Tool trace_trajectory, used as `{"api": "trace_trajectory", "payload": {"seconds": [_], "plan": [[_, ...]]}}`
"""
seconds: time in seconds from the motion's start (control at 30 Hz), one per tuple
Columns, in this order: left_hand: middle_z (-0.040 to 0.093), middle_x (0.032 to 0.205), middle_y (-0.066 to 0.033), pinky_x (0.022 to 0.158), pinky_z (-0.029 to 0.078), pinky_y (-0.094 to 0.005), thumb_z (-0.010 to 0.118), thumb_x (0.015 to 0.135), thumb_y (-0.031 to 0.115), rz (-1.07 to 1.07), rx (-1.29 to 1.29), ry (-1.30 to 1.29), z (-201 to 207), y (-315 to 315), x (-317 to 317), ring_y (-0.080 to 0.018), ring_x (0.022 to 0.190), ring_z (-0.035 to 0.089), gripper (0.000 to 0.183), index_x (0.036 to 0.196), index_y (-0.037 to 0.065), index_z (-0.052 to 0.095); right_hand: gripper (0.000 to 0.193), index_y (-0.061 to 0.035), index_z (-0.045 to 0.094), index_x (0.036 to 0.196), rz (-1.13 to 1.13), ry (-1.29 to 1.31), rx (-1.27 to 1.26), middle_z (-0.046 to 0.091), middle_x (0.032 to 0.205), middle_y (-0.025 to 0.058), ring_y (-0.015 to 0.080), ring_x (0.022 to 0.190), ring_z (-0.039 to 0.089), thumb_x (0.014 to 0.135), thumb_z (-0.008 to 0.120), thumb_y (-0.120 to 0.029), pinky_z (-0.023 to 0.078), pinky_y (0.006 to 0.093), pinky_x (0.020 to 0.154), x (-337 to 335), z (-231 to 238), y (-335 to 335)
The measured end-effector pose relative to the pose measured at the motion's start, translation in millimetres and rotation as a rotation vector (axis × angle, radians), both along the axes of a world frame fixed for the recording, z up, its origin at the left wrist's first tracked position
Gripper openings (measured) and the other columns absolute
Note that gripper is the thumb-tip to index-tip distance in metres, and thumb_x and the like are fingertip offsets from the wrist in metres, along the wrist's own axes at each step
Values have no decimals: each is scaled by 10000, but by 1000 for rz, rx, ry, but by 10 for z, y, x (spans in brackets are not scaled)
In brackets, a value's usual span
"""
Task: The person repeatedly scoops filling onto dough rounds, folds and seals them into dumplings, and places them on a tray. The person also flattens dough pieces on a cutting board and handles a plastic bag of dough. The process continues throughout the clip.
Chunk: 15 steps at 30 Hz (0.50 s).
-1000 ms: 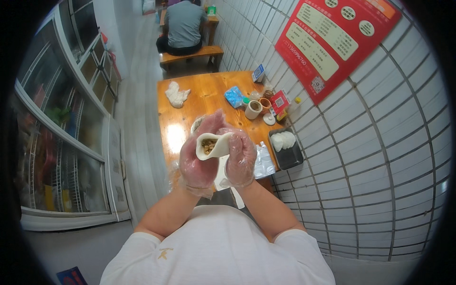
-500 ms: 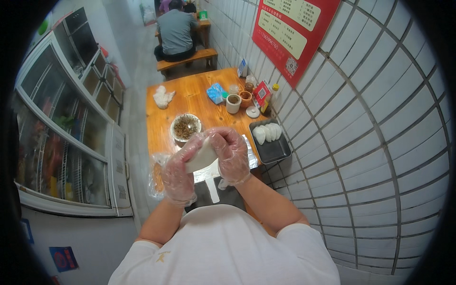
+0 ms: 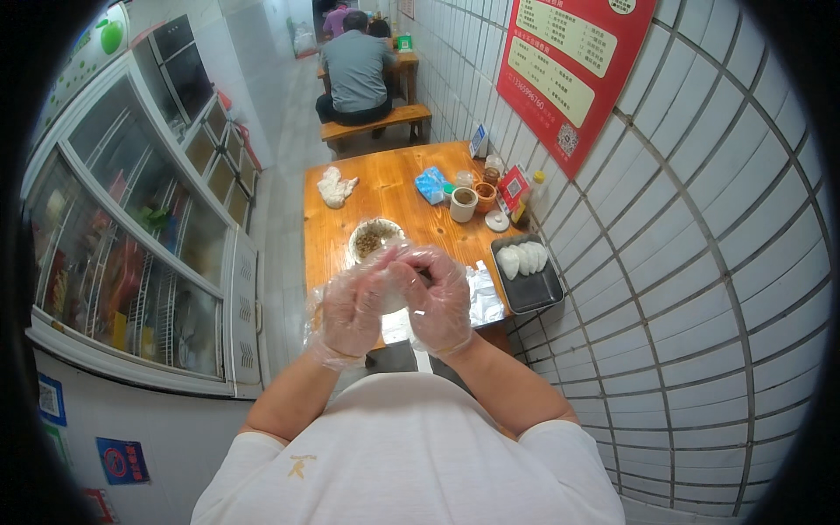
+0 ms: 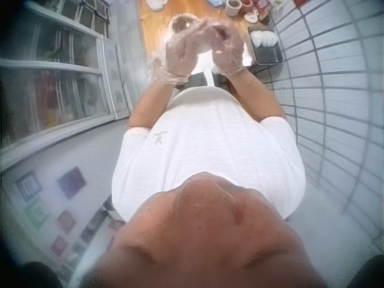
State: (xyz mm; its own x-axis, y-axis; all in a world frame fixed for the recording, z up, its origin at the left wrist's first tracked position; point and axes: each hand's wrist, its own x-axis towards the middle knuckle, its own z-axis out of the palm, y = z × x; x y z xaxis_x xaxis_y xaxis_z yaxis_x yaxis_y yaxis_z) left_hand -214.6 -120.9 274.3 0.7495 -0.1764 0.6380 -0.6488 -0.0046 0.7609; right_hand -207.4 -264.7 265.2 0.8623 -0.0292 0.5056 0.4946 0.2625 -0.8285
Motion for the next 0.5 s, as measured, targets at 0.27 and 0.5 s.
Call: {"api": "trace_trajectory", "payload": {"seconds": [0.27,0.5], "plan": [[669,1270,-193,1029,483,-380,611,1014,323,-338,-477,395,70,172,-13,-297,1173,649,497,1349,-43,578,122,-29,641,992,81,-91,-104,682,958,76,143,860,618,975,697,-135,498,288,777,39,65,46],[670,1219,-248,973,507,-382,586,1005,123,32,275,-34,-94,355,17,-327,1095,688,448,1419,-36,523,96,-38,685,939,85,-92,-317,705,903,95,196,767,658,941,724,-126,520,308,697,74,44,26]]}}
